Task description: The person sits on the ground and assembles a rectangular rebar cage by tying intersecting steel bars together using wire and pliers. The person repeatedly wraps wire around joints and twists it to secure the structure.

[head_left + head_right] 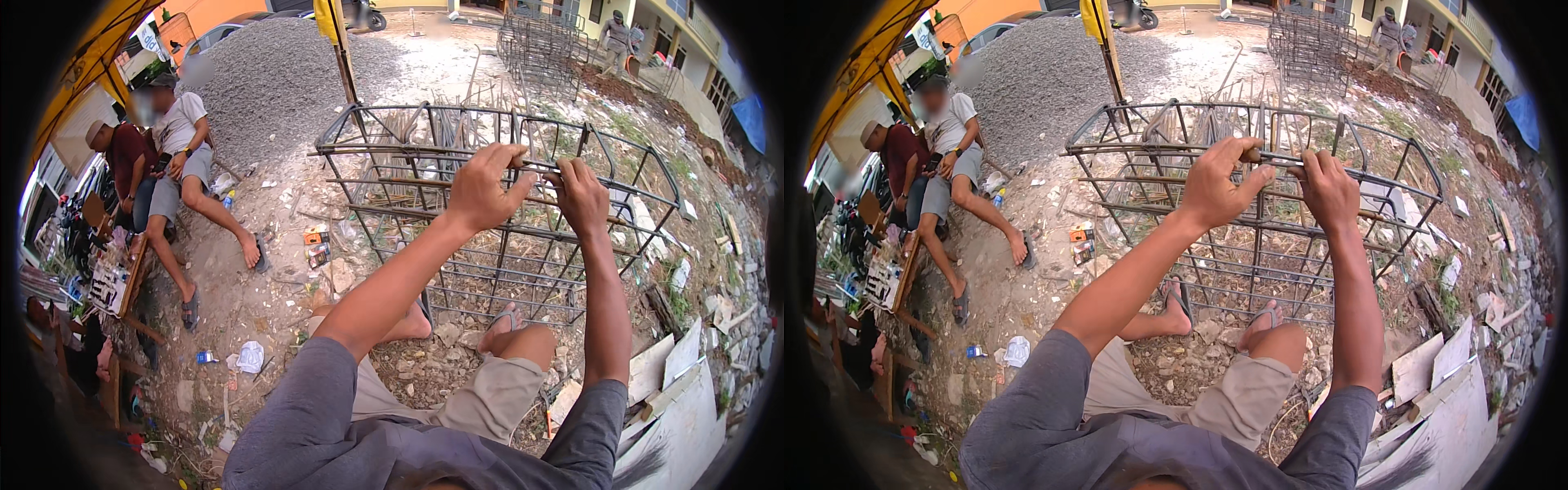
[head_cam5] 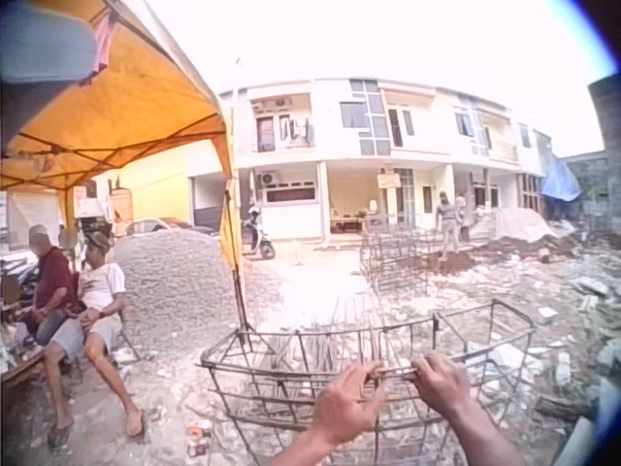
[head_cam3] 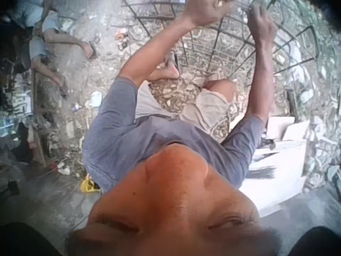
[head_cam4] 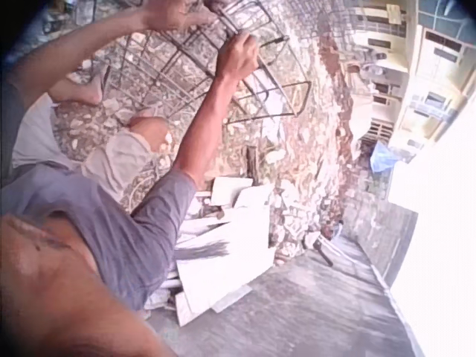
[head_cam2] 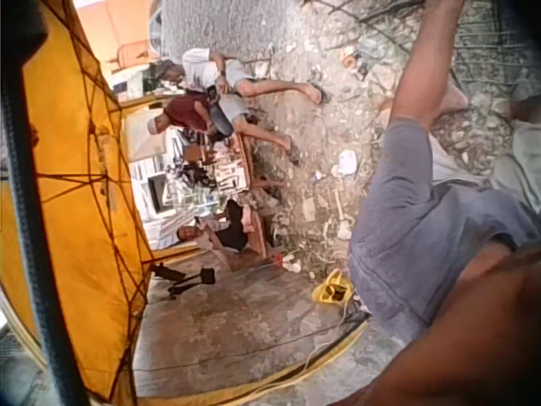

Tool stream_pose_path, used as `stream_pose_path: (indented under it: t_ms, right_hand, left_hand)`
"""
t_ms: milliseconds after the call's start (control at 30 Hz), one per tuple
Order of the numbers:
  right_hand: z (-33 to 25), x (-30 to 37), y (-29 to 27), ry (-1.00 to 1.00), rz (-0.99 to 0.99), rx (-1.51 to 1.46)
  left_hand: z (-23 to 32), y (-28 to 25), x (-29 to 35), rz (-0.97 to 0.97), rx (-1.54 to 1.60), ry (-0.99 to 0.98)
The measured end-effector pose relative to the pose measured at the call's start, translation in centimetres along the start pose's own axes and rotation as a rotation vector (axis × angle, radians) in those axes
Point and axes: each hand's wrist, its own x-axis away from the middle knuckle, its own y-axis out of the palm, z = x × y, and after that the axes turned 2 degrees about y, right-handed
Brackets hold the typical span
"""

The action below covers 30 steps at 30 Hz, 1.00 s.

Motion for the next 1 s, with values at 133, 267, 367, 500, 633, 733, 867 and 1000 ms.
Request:
stream_pose_path:
  t_ms: [133, 267, 367, 500, 633, 733, 867, 1000]
  right_hand:
    - [1.3, -2.6, 3.0, 0.011, -0.028, 0.022]
    - [3.6, -5.8, 7.8, 0.094, -0.13, 0.037]
    - [5.5, -8.3, 11.9, 0.172, -0.244, 0.04]
    - [6.3, -12.2, 17.6, 0.286, -0.433, 0.049]
    - [9.7, -14.3, 24.8, 0.325, -0.483, 0.073]
    - [10.7, -15.0, 29.3, 0.274, -0.47, 0.078]
    - [13.7, -13.4, 32.4, 0.26, -0.342, 0.091]
    - [13.4, -13.1, 31.6, 0.311, -0.251, 0.123]
  left_hand:
    - [1.3, 0.7, 9.5, -0.167, 0.202, -0.087]
    - [-1.2, 1.8, 16.3, -0.398, 0.255, -0.39]
    - [-3.6, 1.7, 20.2, -0.498, 0.224, -0.502]
    - [-6.6, 1.0, 23.4, -0.559, 0.313, -0.703]
    - [-9.8, 1.3, 24.5, -0.599, 0.272, -0.881]
    - [-10.4, 2.1, 24.2, -0.567, 0.258, -0.953]
    - [-11.8, 2.9, 23.4, -0.687, 0.094, -0.815]
    - [-13.0, 4.7, 25.9, -0.703, 0.035, -0.675]
